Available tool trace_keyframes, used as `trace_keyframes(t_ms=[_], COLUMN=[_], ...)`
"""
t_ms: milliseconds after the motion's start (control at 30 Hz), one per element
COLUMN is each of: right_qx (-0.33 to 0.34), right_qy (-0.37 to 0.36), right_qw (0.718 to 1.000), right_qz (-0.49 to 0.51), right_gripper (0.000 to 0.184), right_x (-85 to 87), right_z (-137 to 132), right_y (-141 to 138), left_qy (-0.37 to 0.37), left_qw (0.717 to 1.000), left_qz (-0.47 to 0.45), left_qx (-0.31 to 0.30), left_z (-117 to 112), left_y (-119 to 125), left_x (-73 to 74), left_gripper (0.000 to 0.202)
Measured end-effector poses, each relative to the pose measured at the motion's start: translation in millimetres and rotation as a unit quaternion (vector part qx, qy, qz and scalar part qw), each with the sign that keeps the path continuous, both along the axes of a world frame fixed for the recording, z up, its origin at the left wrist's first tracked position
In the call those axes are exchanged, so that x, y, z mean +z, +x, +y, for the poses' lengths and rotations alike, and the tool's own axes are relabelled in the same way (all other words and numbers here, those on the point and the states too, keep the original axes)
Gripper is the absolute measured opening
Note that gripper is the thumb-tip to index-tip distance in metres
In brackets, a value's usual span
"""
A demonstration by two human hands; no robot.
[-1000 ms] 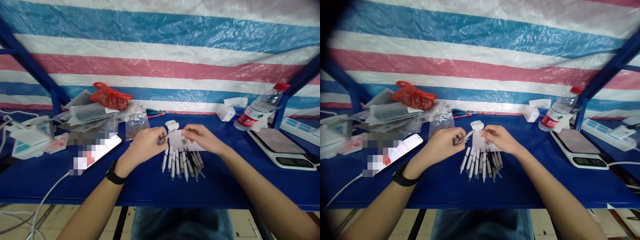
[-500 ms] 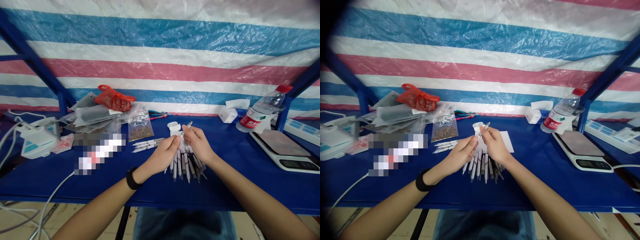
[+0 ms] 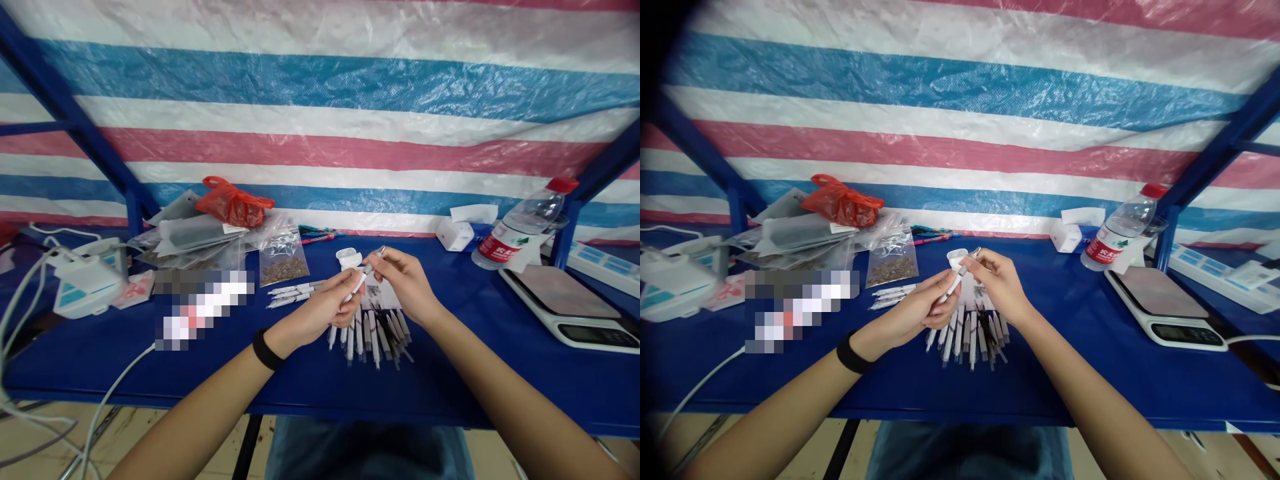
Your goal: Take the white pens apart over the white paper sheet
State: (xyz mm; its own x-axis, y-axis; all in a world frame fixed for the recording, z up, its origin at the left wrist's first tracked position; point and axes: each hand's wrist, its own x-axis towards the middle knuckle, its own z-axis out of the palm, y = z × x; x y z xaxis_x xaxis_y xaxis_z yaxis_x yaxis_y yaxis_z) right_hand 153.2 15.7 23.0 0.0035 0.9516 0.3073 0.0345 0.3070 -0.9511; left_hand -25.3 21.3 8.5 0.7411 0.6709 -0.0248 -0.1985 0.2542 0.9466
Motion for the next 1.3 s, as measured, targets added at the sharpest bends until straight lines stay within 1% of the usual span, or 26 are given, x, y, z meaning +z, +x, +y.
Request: trace_keyframes(t_ms=[100, 133, 200, 300, 333, 400, 467, 533, 667, 767, 867, 933, 1000, 1067, 1167, 1200, 1300], right_qx=[0.044, 0.048, 0.033, -0.002, -0.007, -0.003, 0.016, 0.035, 0.034, 0.043, 0.061, 0.058, 0.038, 0.033, 0.059, 0.062, 0.046], right_qy=[-0.046, -0.054, -0.057, -0.053, -0.053, -0.055, -0.066, -0.077, -0.08, -0.082, -0.08, -0.074, -0.072, -0.075, -0.077, -0.075, -0.075], right_qw=[0.996, 0.994, 0.991, 0.992, 0.992, 0.991, 0.989, 0.985, 0.988, 0.989, 0.985, 0.987, 0.991, 0.993, 0.989, 0.989, 0.992], right_qz=[0.065, 0.087, 0.115, 0.116, 0.114, 0.118, 0.134, 0.149, 0.13, 0.118, 0.14, 0.134, 0.104, 0.087, 0.109, 0.113, 0.094], right_gripper=[0.012, 0.015, 0.022, 0.016, 0.018, 0.026, 0.035, 0.038, 0.032, 0.043, 0.051, 0.045, 0.039, 0.043, 0.052, 0.05, 0.036], right_x=[3.0, 3.5, 3.5, 1.8, 1.2, 1.0, 1.8, 2.8, 2.2, 1.2, 2.2, 3.3, 4.1, 4.7, 5.0, 4.7, 3.2], right_z=[-2.8, -3.4, -3.5, -2.5, -2.2, -2.0, -2.3, -2.7, -2.5, -2.1, -2.6, -3.1, -3.2, -3.1, -2.9, -2.9, -2.7], right_y=[-1.6, -1.8, -1.6, 0.2, 1.1, 3.5, 5.9, 7.5, 8.2, 9.0, 10.1, 10.1, 10.1, 10.6, 11.9, 12.2, 11.9], left_qy=[-0.008, -0.016, -0.033, -0.041, -0.039, -0.035, -0.038, -0.042, -0.036, -0.028, -0.025, -0.024, -0.021, -0.015, -0.013, -0.012, -0.008], left_qw=[1.0, 1.0, 0.999, 0.999, 0.999, 0.999, 0.999, 0.998, 0.998, 0.998, 0.998, 0.998, 0.998, 0.998, 0.998, 0.998, 0.998], left_qz=[0.002, 0.001, -0.004, -0.009, -0.01, -0.011, -0.01, -0.009, -0.005, -0.004, -0.007, -0.004, -0.002, -0.002, -0.002, -0.001, 0.008], left_qx=[0.001, -0.005, -0.017, -0.029, -0.028, -0.03, -0.036, -0.041, -0.044, -0.057, -0.061, -0.055, -0.054, -0.058, -0.059, -0.059, -0.056], left_z=[-0.2, -0.4, -0.8, -0.6, -0.4, 0.0, -0.3, -1.2, -2.3, -1.2, -0.7, -1.1, -1.5, -1.3, -0.3, -0.1, -0.2], left_y=[0.4, 0.6, 0.8, 0.7, 0.5, -0.1, -0.8, -1.4, -2.4, -2.8, -2.6, -2.5, -2.6, -3.0, -3.4, -3.4, -3.4], left_x=[0.7, 1.3, 2.3, 2.2, 1.8, 0.9, 1.1, 2.5, 4.7, 3.9, 3.7, 4.5, 5.2, 5.1, 3.6, 3.1, 2.6], left_gripper=[0.031, 0.031, 0.031, 0.03, 0.029, 0.028, 0.026, 0.024, 0.022, 0.022, 0.023, 0.023, 0.023, 0.023, 0.022, 0.022, 0.022])
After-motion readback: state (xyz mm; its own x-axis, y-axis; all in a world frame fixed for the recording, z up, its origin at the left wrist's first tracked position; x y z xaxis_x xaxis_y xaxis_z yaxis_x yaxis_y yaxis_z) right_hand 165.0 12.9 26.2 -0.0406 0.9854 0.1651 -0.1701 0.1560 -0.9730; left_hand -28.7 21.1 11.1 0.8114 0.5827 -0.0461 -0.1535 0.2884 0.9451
